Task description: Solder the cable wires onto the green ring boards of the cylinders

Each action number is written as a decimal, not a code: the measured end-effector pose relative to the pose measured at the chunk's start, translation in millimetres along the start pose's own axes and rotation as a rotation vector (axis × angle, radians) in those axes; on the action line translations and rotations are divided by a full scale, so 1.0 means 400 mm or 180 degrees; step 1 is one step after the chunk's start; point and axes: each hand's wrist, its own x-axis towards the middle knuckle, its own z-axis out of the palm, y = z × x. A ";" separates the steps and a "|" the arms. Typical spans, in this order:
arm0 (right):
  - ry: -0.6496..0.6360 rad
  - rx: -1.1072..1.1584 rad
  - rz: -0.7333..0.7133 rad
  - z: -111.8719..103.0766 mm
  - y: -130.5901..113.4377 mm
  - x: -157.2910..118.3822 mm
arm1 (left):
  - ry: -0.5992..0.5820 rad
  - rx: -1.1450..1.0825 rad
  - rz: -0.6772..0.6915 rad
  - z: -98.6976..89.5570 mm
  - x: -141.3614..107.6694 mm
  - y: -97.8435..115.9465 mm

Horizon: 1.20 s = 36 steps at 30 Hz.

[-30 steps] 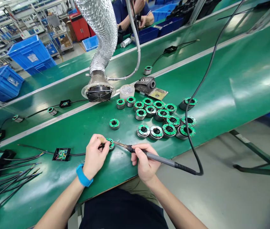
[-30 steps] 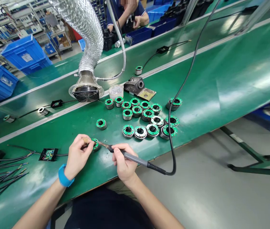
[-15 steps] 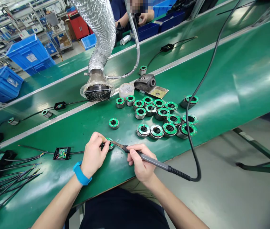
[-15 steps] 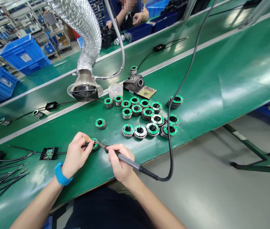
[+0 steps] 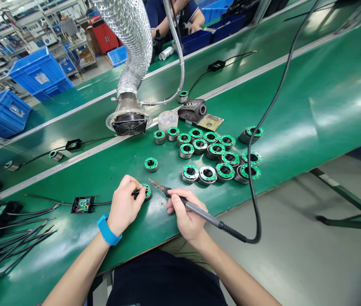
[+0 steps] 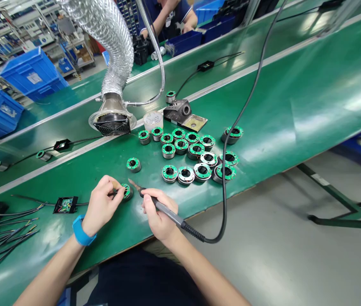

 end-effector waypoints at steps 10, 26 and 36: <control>-0.1169 -0.0022 -0.0187 0.066 0.011 0.067 | -0.0005 0.0024 0.0091 -0.003 0.003 0.000; -0.1339 -0.0269 -0.0196 0.099 0.022 0.032 | 0.0597 -0.0062 0.0349 0.008 -0.067 -0.017; -0.0003 -0.0465 -0.0257 0.015 0.004 0.012 | 0.0578 -0.0032 0.0275 0.007 -0.051 -0.011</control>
